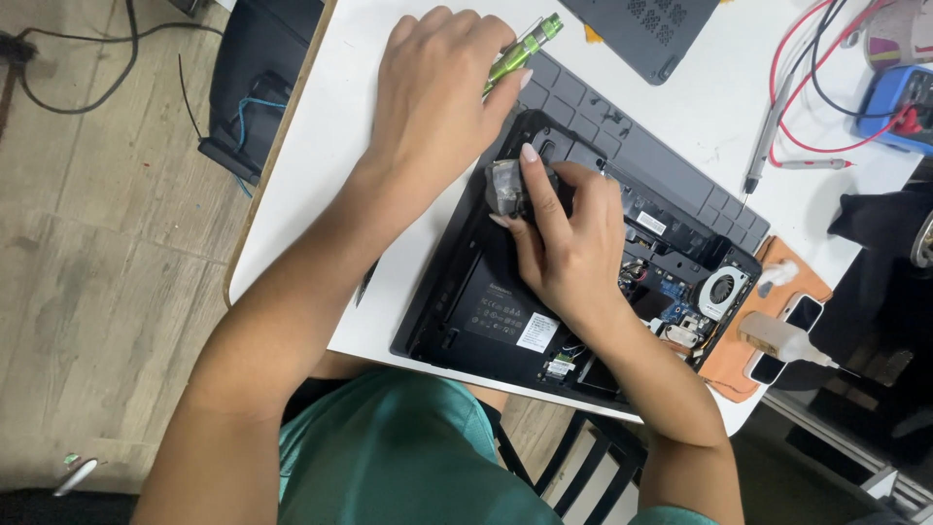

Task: Disassembling the internal components of a laptop using a screwdriver and prying tools.

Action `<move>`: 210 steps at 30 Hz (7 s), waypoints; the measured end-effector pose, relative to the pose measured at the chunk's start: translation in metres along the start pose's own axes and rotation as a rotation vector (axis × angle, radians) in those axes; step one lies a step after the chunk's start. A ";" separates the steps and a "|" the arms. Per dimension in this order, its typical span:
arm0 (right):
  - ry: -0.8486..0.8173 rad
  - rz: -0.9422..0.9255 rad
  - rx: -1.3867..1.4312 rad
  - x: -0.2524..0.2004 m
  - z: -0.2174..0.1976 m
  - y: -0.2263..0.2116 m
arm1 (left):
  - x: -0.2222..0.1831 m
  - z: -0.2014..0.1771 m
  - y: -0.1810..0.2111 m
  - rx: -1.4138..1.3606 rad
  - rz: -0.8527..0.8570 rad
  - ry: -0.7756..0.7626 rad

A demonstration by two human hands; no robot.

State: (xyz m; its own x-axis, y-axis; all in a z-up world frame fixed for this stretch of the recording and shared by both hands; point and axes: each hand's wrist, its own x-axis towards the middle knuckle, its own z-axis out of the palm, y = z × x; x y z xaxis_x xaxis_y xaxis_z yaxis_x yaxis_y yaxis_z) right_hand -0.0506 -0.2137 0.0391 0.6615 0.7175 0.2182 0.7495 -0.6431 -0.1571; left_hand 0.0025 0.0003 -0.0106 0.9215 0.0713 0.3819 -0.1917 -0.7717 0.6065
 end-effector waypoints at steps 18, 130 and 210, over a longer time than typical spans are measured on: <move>0.114 -0.055 -0.063 0.024 0.018 0.014 | 0.004 -0.004 -0.014 -0.047 -0.035 0.075; 0.512 0.296 0.553 -0.018 -0.059 0.018 | 0.014 -0.064 0.031 -0.775 0.272 0.125; 0.424 0.155 0.524 -0.007 -0.056 0.011 | 0.007 -0.046 0.028 -0.598 0.094 0.171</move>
State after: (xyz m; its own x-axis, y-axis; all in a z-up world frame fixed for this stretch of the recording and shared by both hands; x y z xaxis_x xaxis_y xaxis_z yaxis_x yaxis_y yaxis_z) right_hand -0.0480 -0.2406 0.0898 0.7742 0.3922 0.4967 0.6321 -0.4389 -0.6386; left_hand -0.0124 0.0084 0.0413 0.8340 0.1589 0.5285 -0.4704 -0.2961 0.8313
